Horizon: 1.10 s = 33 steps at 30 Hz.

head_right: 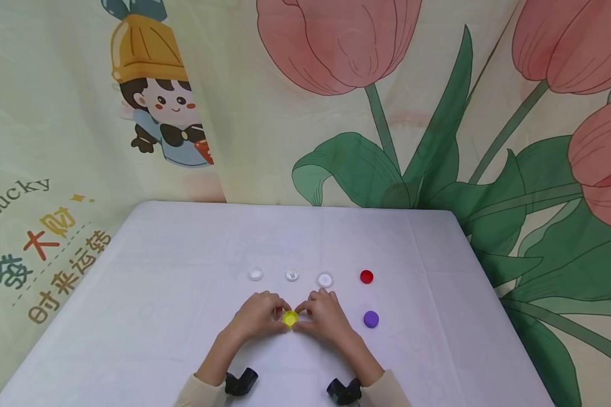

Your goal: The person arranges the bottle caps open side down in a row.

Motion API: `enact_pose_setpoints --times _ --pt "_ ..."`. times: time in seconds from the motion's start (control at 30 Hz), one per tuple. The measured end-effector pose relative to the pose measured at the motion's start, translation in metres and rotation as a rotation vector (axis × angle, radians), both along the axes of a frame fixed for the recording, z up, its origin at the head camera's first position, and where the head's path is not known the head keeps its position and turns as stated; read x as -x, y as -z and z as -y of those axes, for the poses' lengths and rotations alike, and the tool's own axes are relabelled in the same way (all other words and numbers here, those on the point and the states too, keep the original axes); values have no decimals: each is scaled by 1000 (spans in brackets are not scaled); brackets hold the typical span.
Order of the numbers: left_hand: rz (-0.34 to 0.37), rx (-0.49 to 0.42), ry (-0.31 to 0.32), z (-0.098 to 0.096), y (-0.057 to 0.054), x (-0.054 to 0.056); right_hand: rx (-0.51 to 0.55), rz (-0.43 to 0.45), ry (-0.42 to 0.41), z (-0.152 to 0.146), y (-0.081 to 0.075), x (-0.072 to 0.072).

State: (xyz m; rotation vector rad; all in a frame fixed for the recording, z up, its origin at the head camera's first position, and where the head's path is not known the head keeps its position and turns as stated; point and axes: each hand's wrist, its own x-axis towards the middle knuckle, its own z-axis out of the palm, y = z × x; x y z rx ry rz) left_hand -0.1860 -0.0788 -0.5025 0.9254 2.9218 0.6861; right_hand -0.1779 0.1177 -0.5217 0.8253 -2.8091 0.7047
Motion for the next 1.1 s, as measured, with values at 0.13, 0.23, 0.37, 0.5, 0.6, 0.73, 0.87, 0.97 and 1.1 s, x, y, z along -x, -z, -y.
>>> enact_pose_setpoints --times 0.13,0.23,0.37,0.5,0.6,0.73,0.87,0.97,1.1 --pt "0 -89 6 2 -8 1 70 -20 3 -3 -10 0" --pt "1 -179 19 5 -20 -1 159 -35 3 -7 -22 -1" --pt "-50 -283 43 6 -38 -5 258 -63 -16 -11 -41 -5" --pt "-92 -336 52 5 -55 -10 323 -110 -37 -15 -57 -9" --pt "-112 -362 59 5 -64 -13 357 -160 -59 -17 -66 -12" --pt "-139 -420 75 4 -71 -16 369 -239 -93 -20 -72 -15" --pt "-159 -473 96 3 -74 -19 369 -301 -113 -22 -75 -16" --pt "-155 -504 108 2 -74 -19 372 -329 -121 -23 -77 -16" --pt "-95 -547 91 2 -74 -19 381 -357 -125 -24 -78 -17"
